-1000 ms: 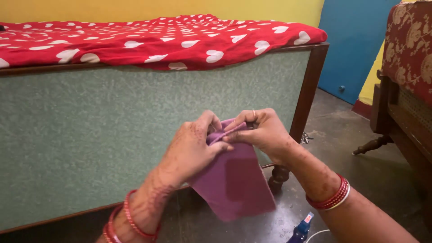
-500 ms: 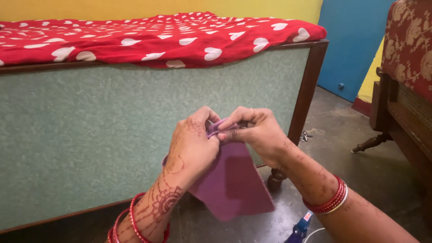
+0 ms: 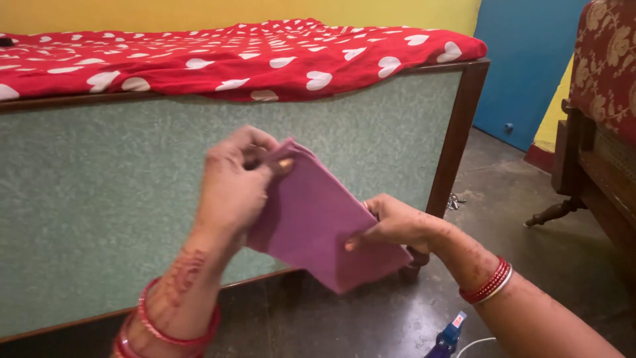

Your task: The person sprays a cleaning solution onto the side of a wooden bed frame and wipes the surface with a purple cloth. The person folds the cloth and continues wiping the same area repeatedly.

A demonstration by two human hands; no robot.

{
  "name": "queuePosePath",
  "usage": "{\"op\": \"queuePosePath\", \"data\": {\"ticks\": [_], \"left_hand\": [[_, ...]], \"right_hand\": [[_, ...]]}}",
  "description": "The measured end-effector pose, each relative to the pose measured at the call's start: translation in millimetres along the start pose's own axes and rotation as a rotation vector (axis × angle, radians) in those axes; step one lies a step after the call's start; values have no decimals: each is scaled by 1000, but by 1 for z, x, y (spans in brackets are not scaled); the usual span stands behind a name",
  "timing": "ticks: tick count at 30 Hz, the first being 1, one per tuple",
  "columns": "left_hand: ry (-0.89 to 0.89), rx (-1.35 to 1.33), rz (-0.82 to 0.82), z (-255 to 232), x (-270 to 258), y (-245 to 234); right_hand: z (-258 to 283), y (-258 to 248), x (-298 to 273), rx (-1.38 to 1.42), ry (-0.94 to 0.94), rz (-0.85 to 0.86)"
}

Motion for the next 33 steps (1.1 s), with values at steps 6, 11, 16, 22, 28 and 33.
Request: {"op": "queuePosePath", "data": {"ticks": [6,11,16,22,28,33], "left_hand": [[65,76,-124,14,14,-46],[126,373,-265,44,16,-80],[92,374,-319,98,3,-72],[40,318,-312,118,6,-58],[120,231,-273,80,-8,8],[69,103,-223,47,-24,43]], "right_hand": [[-29,-16,9,325,33,64],[-34,-39,15,545,-123,-98],[-38,-55,28,938,-223,-324],[-26,-53,30,806,-151,-634],[23,-28,8,681,-299,-743],[54,0,-2,656,-379,-740]]}}
Point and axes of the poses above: each hand's wrist, its own x-axis towards the middle knuckle, its own y-axis out of the palm, z = x × y, the point moved 6 cm from there along x, towards the middle knuckle, and after that the axes turned 2 degrees about y, right-handed, at the moved point
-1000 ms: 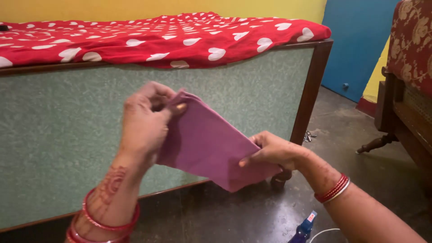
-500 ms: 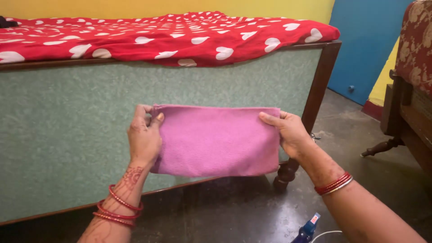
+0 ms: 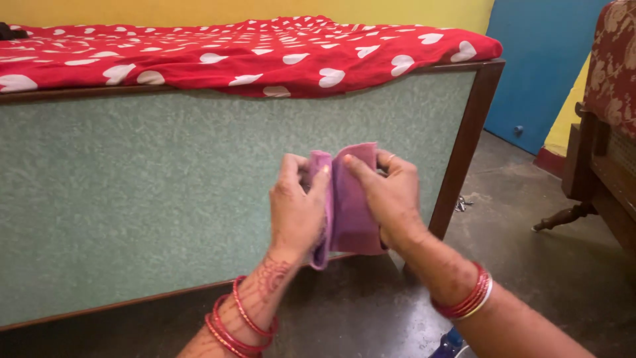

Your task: The person sprays a cleaning solution onto the side of a wooden bed frame and wipes the surface with a purple cloth. The person folds the cloth and continues wiping the same area repeatedly.

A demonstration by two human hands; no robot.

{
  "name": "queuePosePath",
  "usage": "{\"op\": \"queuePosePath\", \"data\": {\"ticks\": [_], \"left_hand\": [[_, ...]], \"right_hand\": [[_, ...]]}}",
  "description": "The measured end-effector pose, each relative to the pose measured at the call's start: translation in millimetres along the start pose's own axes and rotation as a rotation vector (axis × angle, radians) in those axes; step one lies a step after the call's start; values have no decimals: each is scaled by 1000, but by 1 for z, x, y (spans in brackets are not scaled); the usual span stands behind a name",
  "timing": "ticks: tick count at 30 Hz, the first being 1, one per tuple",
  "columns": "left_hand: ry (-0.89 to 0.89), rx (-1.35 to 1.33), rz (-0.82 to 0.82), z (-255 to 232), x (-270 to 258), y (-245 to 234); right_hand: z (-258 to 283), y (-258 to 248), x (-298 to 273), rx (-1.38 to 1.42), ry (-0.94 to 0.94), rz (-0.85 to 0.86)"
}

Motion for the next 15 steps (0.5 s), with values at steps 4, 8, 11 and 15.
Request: {"op": "queuePosePath", "data": {"ticks": [4,8,11,15], "left_hand": [[-13,-39,29,-15,-6,8],[-20,-34,41,-12,-7,10],[-1,-16,42,-5,-4,11],[-316,-717,268,15,2,21]], "right_hand": [[3,10,-8,-127,-68,-9],[2,21,-15,-169,-186,75],[2,28,-18,-133,-242,168],[1,29,-11,-198,-187,269]]}}
Point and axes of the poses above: each hand's wrist, its own x-axis towards the middle knuckle, its own y-axis out of the palm, z = x × y, the point moved 6 cm from there along x, towards the middle knuckle, and after that the axes turned 2 degrees about y, right-handed, at the moved point
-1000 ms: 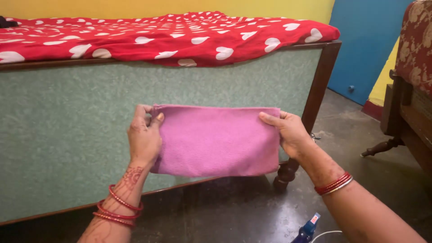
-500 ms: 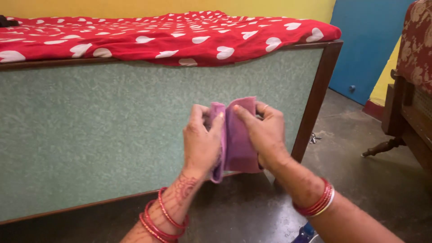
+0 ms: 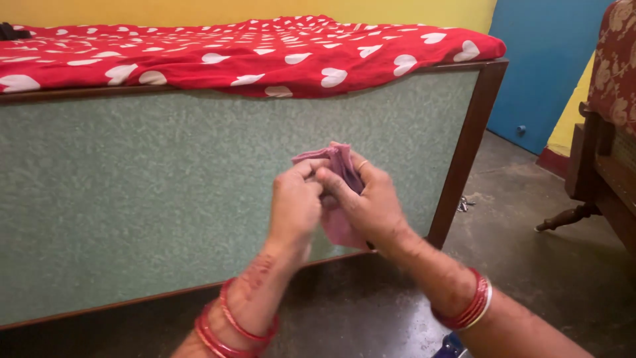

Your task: The person sprays a cleaning solution onto the side of a wooden bed frame and wipes the surface with a purple cloth. The person folds the cloth and continues wiping the same area repeatedly.

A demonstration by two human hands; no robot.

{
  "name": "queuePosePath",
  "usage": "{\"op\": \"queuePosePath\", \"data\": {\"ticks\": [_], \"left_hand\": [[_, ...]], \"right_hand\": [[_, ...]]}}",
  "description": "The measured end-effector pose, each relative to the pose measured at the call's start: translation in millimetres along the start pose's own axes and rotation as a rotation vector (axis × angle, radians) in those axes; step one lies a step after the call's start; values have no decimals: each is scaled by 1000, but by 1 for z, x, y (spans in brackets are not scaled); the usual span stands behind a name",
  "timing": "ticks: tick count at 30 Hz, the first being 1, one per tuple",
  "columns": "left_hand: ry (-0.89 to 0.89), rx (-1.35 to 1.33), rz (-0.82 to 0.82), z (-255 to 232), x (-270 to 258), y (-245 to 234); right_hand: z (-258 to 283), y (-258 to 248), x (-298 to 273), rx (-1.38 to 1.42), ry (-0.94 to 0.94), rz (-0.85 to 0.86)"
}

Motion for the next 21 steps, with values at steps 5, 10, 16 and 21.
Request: {"op": "queuePosePath", "data": {"ticks": [5,10,16,21], "left_hand": [[-128,243,128,-26,2,-20],[889,1108,174,-92,-23,7],[-208,854,170,-50,-11,-17],[-140,504,-6,-54,-5,-36]], "right_hand": [[-3,-10,7,20,15,144],[4,-13,13,74,24,212],[24,-13,4,-191,134,247],[6,-34,12,-160,411,269]]}}
Point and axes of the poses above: each hand's wrist, its own x-axis towards the middle knuckle, its own y-axis out of the palm, z = x × y, the point moved 6 cm from there along x, towards the middle knuckle, and after that the axes turned 2 degrees about y, right-handed, at the moved point
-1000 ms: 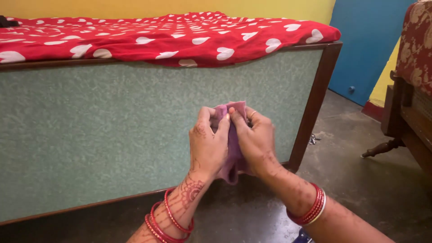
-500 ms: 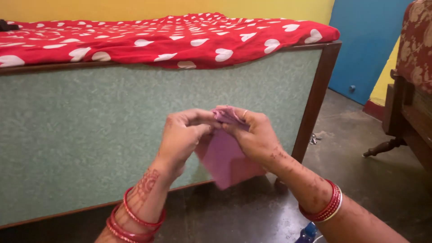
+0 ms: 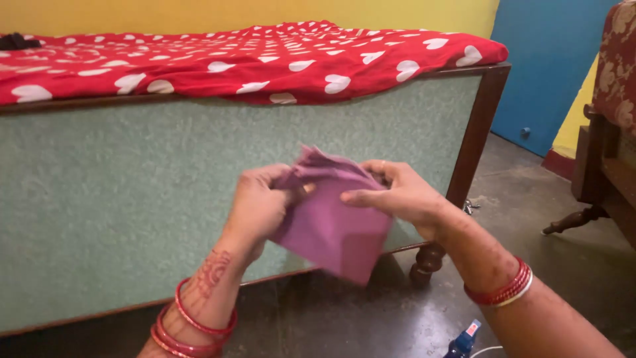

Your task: The person sprays a cleaning solution onto the side of a wooden bed frame and wipes the surface with a purple cloth. The person folds the cloth and continues wiping the same area repeatedly.

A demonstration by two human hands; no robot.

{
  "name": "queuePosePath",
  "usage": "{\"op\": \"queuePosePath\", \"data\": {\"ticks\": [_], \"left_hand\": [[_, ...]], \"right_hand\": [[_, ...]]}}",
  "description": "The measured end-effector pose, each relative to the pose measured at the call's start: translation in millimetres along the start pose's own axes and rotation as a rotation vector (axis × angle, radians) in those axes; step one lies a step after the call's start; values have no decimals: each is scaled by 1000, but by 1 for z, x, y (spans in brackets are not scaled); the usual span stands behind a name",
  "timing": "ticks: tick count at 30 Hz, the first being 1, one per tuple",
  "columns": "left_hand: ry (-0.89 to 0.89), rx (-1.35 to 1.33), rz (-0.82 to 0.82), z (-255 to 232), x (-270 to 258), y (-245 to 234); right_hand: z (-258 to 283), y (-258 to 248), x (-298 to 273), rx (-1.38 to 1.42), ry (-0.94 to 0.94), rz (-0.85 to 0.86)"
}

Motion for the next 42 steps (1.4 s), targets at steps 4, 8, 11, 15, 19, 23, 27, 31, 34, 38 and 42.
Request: {"op": "queuePosePath", "data": {"ticks": [4,8,11,15,19,23,27,31,34,38,42], "left_hand": [[26,-132,-124,7,5,-12],[45,-174,-229,22,7,-16],[47,-207,-222,30,12,-15],[18,-231,-83,34,23,-6],[-7,-138,-19,29,34,2],[194,260,-71,8,44,1],[453,521,60,1,45,30],[333,493,61,15,52,43],[397,505,-69,6,68,37],[173,348,-190,24,92,23],[124,164,-168,42,126,31]], "right_hand": [[-24,10,12,504,50,175],[-46,17,26,742,66,202],[-52,11,36,736,55,130],[-50,-2,40,784,13,37],[-49,-15,37,697,7,-61],[-47,-25,39,353,6,-141],[-36,-16,46,-44,-214,-101],[-26,-9,52,-228,-337,-131],[-29,-20,67,-230,-151,-195],[-44,-30,91,-167,-53,-134],[-65,-50,128,37,-89,-199]]}}
Point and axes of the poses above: each hand's wrist, its own x-axis towards the middle knuckle, its own y-axis out of the palm, z = x × y, the point moved 6 cm from there along x, towards the middle knuckle, and after that the axes turned 2 degrees about y, right-handed, at the moved point
